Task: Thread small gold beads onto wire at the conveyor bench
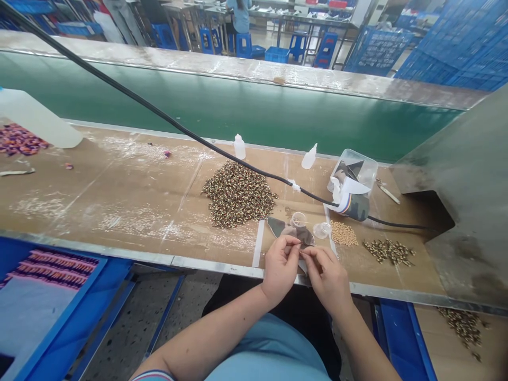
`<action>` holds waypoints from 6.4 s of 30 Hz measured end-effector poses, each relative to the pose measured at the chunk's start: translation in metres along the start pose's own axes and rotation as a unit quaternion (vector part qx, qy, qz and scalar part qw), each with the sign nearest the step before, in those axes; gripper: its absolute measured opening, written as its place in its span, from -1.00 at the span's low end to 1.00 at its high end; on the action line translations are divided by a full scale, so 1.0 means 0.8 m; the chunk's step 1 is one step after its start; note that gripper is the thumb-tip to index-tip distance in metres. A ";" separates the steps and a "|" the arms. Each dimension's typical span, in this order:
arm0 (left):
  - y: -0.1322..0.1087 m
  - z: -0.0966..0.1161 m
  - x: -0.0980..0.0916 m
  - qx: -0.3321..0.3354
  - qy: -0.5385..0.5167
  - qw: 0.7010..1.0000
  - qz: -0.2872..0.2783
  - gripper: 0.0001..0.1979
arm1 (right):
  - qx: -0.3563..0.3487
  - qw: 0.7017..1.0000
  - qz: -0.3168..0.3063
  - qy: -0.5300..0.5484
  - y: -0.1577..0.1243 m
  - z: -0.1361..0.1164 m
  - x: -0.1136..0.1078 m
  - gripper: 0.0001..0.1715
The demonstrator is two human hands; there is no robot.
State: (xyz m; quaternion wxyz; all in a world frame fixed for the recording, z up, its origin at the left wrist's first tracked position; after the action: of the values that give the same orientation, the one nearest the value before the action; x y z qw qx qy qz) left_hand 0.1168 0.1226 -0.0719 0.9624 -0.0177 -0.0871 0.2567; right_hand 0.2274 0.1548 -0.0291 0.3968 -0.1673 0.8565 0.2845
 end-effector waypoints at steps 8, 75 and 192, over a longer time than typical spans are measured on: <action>0.001 0.000 0.005 -0.078 -0.098 0.992 -0.026 -0.90 | 0.011 0.999 0.043 -0.011 0.019 0.017 -0.035 -0.76; 0.004 0.010 -0.001 -0.255 -0.288 0.908 -0.163 -0.67 | -0.035 0.988 -0.083 0.125 0.033 -0.001 -0.027 -0.81; -0.016 0.068 -0.155 0.519 0.578 0.618 -0.121 -0.69 | 0.198 0.930 0.257 -0.172 -0.093 0.187 -0.142 -0.67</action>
State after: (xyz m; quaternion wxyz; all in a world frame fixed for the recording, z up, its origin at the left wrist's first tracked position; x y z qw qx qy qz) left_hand 0.0078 0.0490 -0.0369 0.6858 0.3503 0.6333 0.0771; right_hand 0.4248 0.1963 -0.0455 0.4766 0.1918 0.8277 0.2256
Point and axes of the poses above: each hand's wrist, its own y-axis towards the middle knuckle, its own x-axis out of the palm, z = x × y, the point moved 5 cm from there along y, towards the middle knuckle, and after that the axes turned 1 degree about -y, right-handed, at the moved point
